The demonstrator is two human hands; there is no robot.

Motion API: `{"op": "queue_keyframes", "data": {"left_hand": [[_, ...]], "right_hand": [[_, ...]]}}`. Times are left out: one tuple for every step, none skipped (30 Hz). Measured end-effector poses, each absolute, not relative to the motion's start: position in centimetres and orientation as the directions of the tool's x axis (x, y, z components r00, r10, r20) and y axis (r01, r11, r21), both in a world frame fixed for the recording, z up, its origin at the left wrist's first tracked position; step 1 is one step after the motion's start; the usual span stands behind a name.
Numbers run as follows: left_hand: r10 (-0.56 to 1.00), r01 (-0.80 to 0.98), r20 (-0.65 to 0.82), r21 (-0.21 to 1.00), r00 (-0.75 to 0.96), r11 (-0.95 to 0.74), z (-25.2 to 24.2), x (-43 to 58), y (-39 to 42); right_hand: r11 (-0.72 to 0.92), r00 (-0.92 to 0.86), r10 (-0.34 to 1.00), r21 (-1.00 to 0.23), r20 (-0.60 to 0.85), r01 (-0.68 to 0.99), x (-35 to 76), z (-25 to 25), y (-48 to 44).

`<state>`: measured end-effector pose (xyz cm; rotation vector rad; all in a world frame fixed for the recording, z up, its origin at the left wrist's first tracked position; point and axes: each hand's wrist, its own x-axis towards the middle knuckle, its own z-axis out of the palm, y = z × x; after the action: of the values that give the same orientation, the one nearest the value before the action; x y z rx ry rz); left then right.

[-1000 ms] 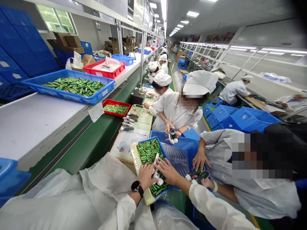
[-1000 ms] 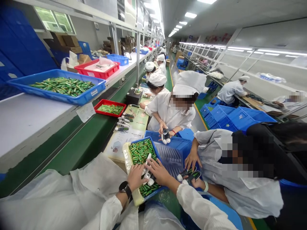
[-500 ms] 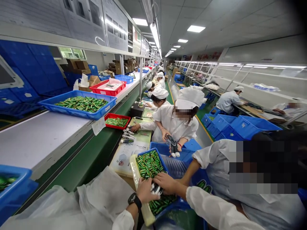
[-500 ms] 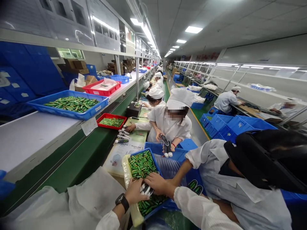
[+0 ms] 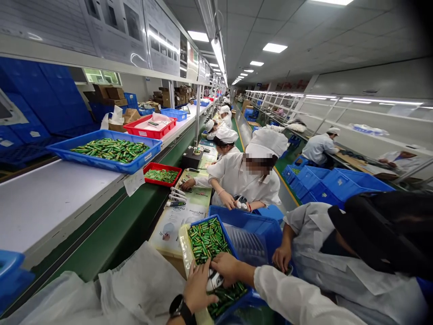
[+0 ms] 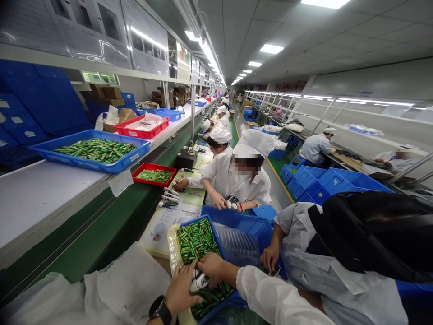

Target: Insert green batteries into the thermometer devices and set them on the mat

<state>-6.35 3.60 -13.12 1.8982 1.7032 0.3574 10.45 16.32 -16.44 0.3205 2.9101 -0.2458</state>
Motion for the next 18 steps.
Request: {"op": "queue_keyframes", "data": {"left_hand": [[0.976,0.826,-0.161,0.563,0.146,-0.031,-13.5,-6.4,3.3],[0.977,0.828,-0.171,0.56,0.13,-0.012,-14.0,-6.6,3.1],[0.975,0.829,-0.195,0.558,0.107,0.021,-14.5,-6.8,2.9],[0.971,0.824,-0.227,0.563,0.08,0.064,-15.1,-7.0,2.7],[0.969,0.805,-0.245,0.583,0.043,0.112,-15.7,-7.3,2.5],[0.972,0.767,-0.234,0.623,-0.001,0.151,-16.2,-7.7,2.4],[0.979,0.705,-0.193,0.686,-0.06,0.178,-16.7,-8.2,2.2],[0.981,0.615,-0.13,0.765,-0.143,0.191,-17.2,-8.7,2.0],[0.966,0.501,-0.071,0.845,-0.247,0.19,-17.5,-9.4,1.7],[0.93,0.369,-0.04,0.911,-0.365,0.184,-17.7,-10.2,1.5],[0.879,0.231,-0.052,0.956,-0.475,0.181,-17.9,-11.0,1.2],[0.822,0.096,-0.103,0.977,-0.56,0.188,-18.1,-12.0,0.8],[0.767,-0.023,-0.169,0.98,-0.618,0.198,-18.2,-12.9,0.5],[0.719,-0.121,-0.234,0.971,-0.654,0.206,-18.5,-13.9,0.2],[0.677,-0.197,-0.289,0.957,-0.677,0.211,-18.7,-14.8,-0.1],[0.639,-0.253,-0.33,0.944,-0.694,0.212,-19.0,-15.5,-0.4],[0.605,-0.292,-0.359,0.933,-0.711,0.21,-19.3,-16.1,-0.6],[0.574,-0.314,-0.377,0.926,-0.727,0.211,-19.5,-16.6,-0.8]], "right_hand": [[0.955,-0.947,0.22,-0.144,-0.234,0.257,10.5,-16.4,16.3],[0.946,-0.937,0.246,-0.149,-0.248,0.288,10.6,-16.2,16.3],[0.934,-0.926,0.277,-0.156,-0.255,0.322,10.7,-16.0,16.3],[0.919,-0.914,0.311,-0.165,-0.26,0.359,10.9,-15.6,16.3],[0.899,-0.901,0.348,-0.178,-0.259,0.399,11.2,-15.0,16.2],[0.876,-0.886,0.39,-0.194,-0.252,0.441,11.5,-14.4,16.1],[0.851,-0.869,0.433,-0.21,-0.238,0.481,11.8,-13.5,16.0],[0.825,-0.853,0.473,-0.23,-0.22,0.517,12.0,-12.6,15.9],[0.798,-0.837,0.511,-0.253,-0.196,0.546,12.1,-11.5,15.7],[0.776,-0.824,0.541,-0.277,-0.166,0.566,11.9,-10.4,15.4],[0.764,-0.819,0.559,-0.303,-0.132,0.57,11.6,-9.4,15.1],[0.759,-0.819,0.564,-0.325,-0.103,0.564,11.0,-8.3,14.8],[0.762,-0.825,0.559,-0.345,-0.076,0.548,10.1,-7.4,14.5],[0.771,-0.837,0.545,-0.361,-0.052,0.525,9.0,-6.5,14.2],[0.785,-0.852,0.523,-0.372,-0.03,0.495,7.5,-5.8,14.0],[0.801,-0.868,0.497,-0.38,-0.011,0.464,5.8,-5.1,13.9],[0.815,-0.88,0.475,-0.381,0.009,0.437,3.7,-4.6,14.0],[0.832,-0.892,0.452,-0.375,0.028,0.41,1.5,-4.2,14.4]]}}
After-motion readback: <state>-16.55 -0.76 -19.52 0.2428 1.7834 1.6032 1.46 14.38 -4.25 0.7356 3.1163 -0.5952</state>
